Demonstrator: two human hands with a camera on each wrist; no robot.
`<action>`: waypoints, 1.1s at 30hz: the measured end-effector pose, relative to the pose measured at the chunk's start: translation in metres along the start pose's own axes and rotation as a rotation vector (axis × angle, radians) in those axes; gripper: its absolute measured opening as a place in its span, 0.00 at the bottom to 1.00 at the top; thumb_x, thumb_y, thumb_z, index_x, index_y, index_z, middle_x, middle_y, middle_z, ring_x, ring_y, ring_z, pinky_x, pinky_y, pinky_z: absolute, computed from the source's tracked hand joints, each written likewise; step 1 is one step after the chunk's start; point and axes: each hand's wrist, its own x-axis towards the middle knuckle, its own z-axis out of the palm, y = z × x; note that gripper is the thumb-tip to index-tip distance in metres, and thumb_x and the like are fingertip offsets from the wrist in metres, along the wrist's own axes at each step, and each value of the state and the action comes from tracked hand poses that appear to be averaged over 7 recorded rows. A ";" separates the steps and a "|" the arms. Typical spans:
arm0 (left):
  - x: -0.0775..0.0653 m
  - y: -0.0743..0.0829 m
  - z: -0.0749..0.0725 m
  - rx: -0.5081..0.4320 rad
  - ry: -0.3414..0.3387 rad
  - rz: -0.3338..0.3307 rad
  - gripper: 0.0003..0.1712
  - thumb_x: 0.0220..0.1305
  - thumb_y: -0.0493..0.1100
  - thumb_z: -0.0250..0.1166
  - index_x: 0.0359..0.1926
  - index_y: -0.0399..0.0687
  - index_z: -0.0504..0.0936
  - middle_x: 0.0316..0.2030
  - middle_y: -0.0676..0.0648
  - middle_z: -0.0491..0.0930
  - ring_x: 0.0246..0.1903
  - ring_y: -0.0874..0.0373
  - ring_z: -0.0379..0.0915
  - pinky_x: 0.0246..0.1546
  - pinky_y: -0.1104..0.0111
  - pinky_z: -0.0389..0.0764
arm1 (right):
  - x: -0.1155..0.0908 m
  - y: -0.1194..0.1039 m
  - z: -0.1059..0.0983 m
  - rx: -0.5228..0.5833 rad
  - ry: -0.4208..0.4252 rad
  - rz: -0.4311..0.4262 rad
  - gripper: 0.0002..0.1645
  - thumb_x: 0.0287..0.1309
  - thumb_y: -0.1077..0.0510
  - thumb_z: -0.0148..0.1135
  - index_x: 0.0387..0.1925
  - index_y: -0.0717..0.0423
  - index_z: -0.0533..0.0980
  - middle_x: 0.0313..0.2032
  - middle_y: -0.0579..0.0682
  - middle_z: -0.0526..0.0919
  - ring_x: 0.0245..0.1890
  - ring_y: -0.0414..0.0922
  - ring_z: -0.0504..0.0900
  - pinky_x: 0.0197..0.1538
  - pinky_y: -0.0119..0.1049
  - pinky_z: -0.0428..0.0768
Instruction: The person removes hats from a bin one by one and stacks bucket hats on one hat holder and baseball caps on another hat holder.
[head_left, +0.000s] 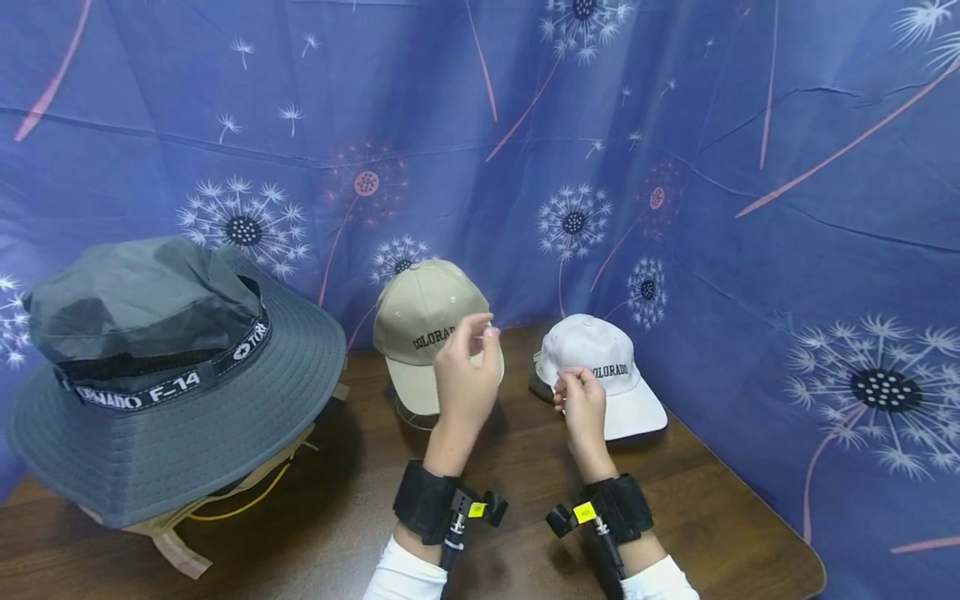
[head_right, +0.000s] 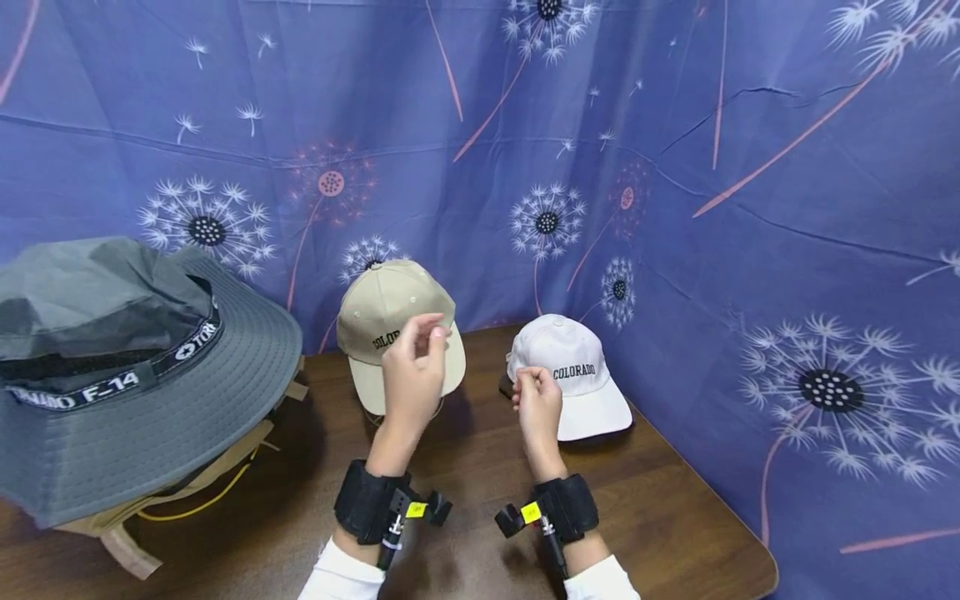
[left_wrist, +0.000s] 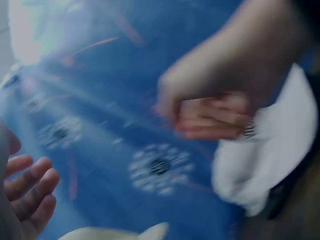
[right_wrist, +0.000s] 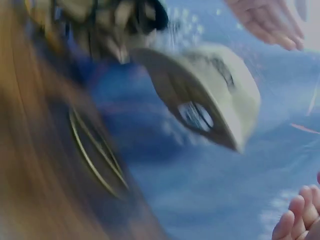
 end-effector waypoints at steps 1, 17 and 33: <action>-0.006 0.000 0.009 0.039 -0.031 0.031 0.11 0.65 0.42 0.57 0.45 0.46 0.82 0.36 0.47 0.86 0.32 0.57 0.83 0.37 0.66 0.83 | 0.006 -0.003 -0.005 -0.081 0.017 -0.075 0.06 0.62 0.64 0.51 0.31 0.63 0.72 0.18 0.40 0.73 0.16 0.33 0.71 0.22 0.23 0.72; -0.076 -0.054 0.123 -0.113 -0.569 -0.720 0.41 0.62 0.56 0.60 0.66 0.32 0.63 0.50 0.37 0.81 0.43 0.47 0.82 0.41 0.61 0.85 | 0.083 0.015 -0.107 -1.019 -0.064 -0.016 0.33 0.64 0.48 0.48 0.58 0.72 0.68 0.55 0.72 0.72 0.55 0.67 0.72 0.57 0.58 0.71; -0.089 -0.067 0.151 -0.385 -0.540 -0.947 0.34 0.64 0.44 0.61 0.63 0.26 0.64 0.43 0.35 0.78 0.33 0.52 0.81 0.40 0.63 0.87 | 0.103 0.008 -0.138 -1.216 -0.296 0.214 0.38 0.60 0.48 0.43 0.55 0.82 0.67 0.55 0.76 0.73 0.47 0.63 0.77 0.49 0.50 0.79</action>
